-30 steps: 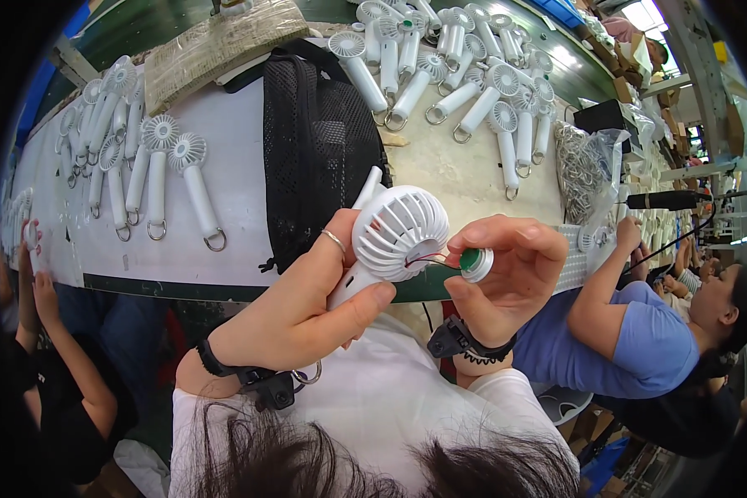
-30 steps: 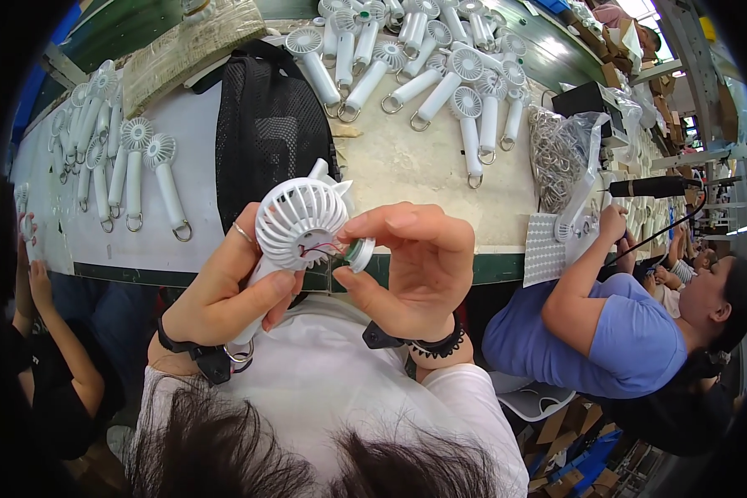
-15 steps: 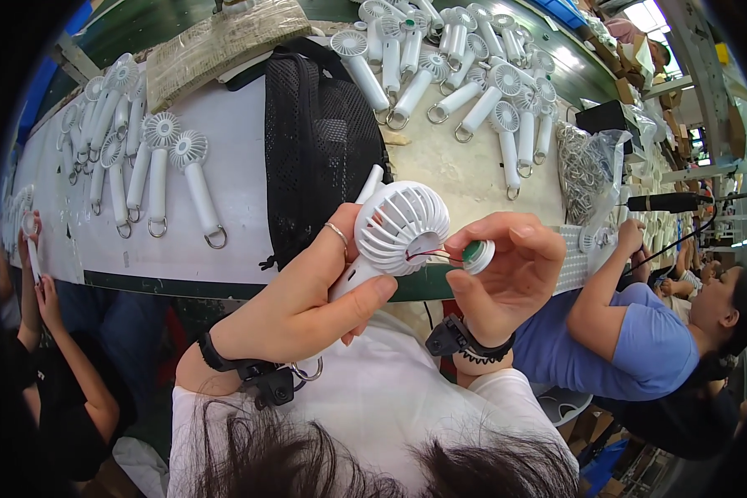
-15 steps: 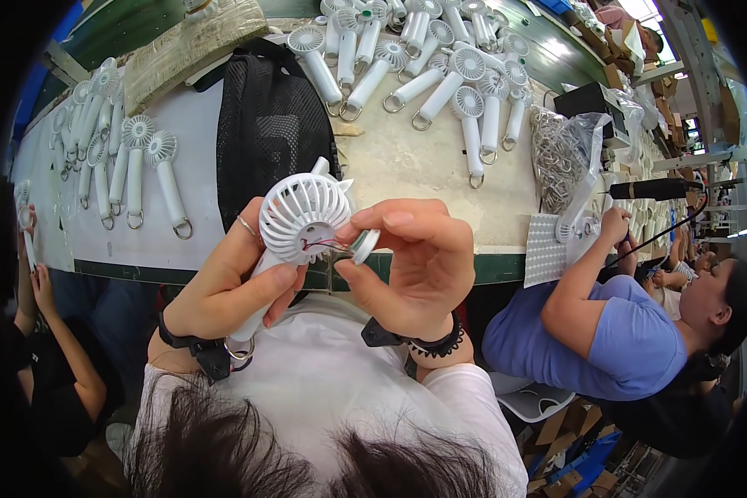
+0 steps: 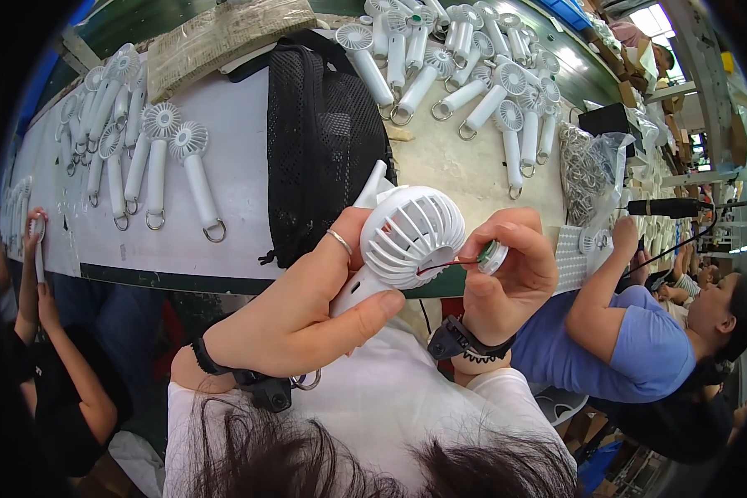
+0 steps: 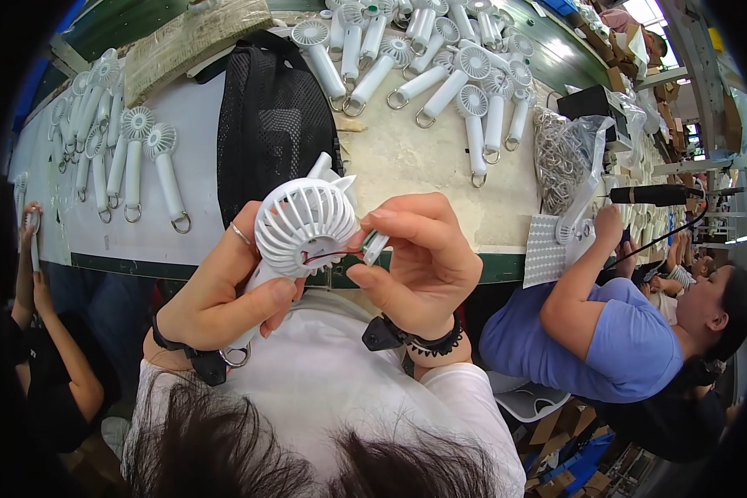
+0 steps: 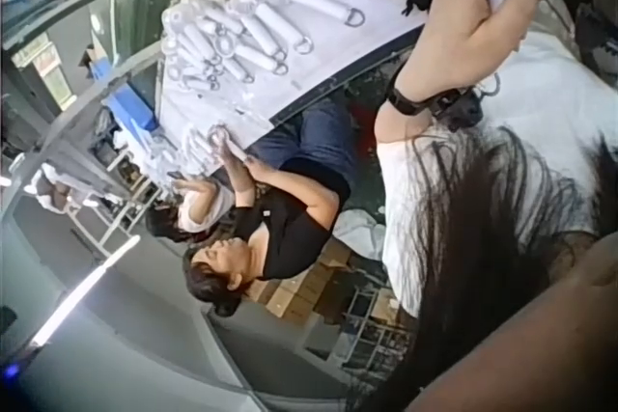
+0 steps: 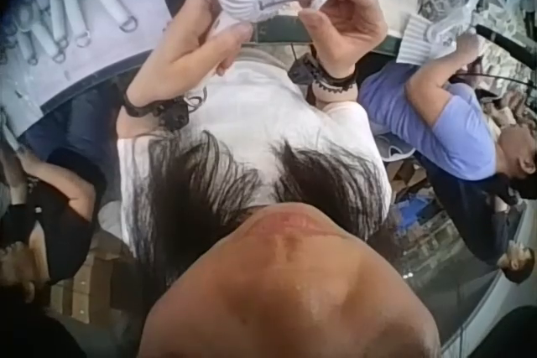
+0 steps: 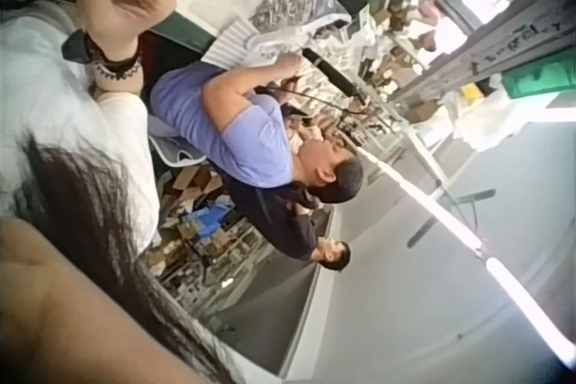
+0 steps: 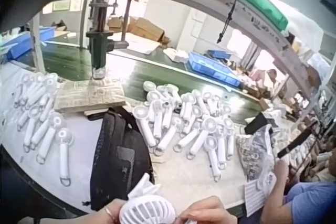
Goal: The person assembles a handheld fan by inserting a circuit board into the fan head, trimming the wires with shears, and pressing a plastic cap over the assembly. They then place the fan under a press and set it aside on the table.
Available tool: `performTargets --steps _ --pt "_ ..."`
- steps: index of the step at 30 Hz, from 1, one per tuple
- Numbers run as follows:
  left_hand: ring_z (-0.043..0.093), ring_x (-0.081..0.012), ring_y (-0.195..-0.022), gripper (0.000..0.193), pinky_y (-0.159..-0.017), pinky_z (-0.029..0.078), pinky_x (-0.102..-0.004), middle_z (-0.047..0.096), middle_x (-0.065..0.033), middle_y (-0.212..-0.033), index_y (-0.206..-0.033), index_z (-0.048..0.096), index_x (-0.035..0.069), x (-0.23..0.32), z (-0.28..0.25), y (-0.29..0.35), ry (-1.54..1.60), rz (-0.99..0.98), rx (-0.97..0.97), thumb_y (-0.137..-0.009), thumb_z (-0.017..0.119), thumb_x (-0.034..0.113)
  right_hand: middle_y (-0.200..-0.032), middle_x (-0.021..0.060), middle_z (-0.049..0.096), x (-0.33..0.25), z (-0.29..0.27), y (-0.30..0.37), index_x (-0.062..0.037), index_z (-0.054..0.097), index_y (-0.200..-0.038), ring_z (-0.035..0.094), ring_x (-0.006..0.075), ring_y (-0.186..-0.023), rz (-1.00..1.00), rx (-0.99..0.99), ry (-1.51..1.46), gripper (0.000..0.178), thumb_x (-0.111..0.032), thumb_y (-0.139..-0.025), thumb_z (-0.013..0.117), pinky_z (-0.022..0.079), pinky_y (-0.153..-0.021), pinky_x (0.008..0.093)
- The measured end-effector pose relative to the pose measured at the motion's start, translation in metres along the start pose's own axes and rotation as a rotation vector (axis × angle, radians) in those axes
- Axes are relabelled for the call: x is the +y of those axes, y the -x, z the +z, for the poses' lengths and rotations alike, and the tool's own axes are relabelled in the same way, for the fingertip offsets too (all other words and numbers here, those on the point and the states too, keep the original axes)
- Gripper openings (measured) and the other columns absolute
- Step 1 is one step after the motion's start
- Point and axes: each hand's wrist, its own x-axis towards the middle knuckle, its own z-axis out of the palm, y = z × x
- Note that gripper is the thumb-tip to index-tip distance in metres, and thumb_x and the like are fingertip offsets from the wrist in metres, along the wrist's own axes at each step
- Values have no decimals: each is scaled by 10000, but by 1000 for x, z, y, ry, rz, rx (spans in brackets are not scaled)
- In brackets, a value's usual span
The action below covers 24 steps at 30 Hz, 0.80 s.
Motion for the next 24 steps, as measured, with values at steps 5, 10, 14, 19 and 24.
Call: performTargets --steps 5,10,14,19,24 --pt "403 -81 -1013 480 -881 332 -226 425 -69 -1141 -1278 234 -11 -2 3 0 18 77 27 -882 493 76 -980 165 519 4 1 1 61 536 -1009 572 213 -835 -26 23 -60 377 40 -676 714 491 -721 300" --pt "363 -96 -1094 490 -946 287 -240 413 -79 -1175 -1280 230 -23 -2 3 1 28 89 19 -879 495 71 -977 176 536 10 0 3 47 527 -993 575 214 -847 -50 43 -137 380 26 -670 727 493 -725 303" --pt "377 -98 -1087 497 -945 294 -245 417 -84 -1174 -1280 232 -26 -1 5 2 29 109 31 -872 503 63 -978 175 536 10 4 5 24 516 -976 573 210 -848 -31 61 -198 386 10 -663 742 493 -727 302" --pt "385 -104 -1090 519 -950 294 -252 420 -93 -1180 -1281 230 -33 0 5 0 -26 190 12 -855 517 43 -980 161 530 12 5 6 -13 502 -953 565 190 -839 -57 160 -189 384 -18 -663 753 490 -718 294" --pt "389 -103 -1078 513 -941 300 -251 421 -90 -1170 -1279 234 -31 -1 6 -4 -15 198 5 -856 515 42 -981 150 527 13 4 4 -27 496 -945 560 173 -827 -90 152 -181 378 -34 -668 755 480 -723 283"
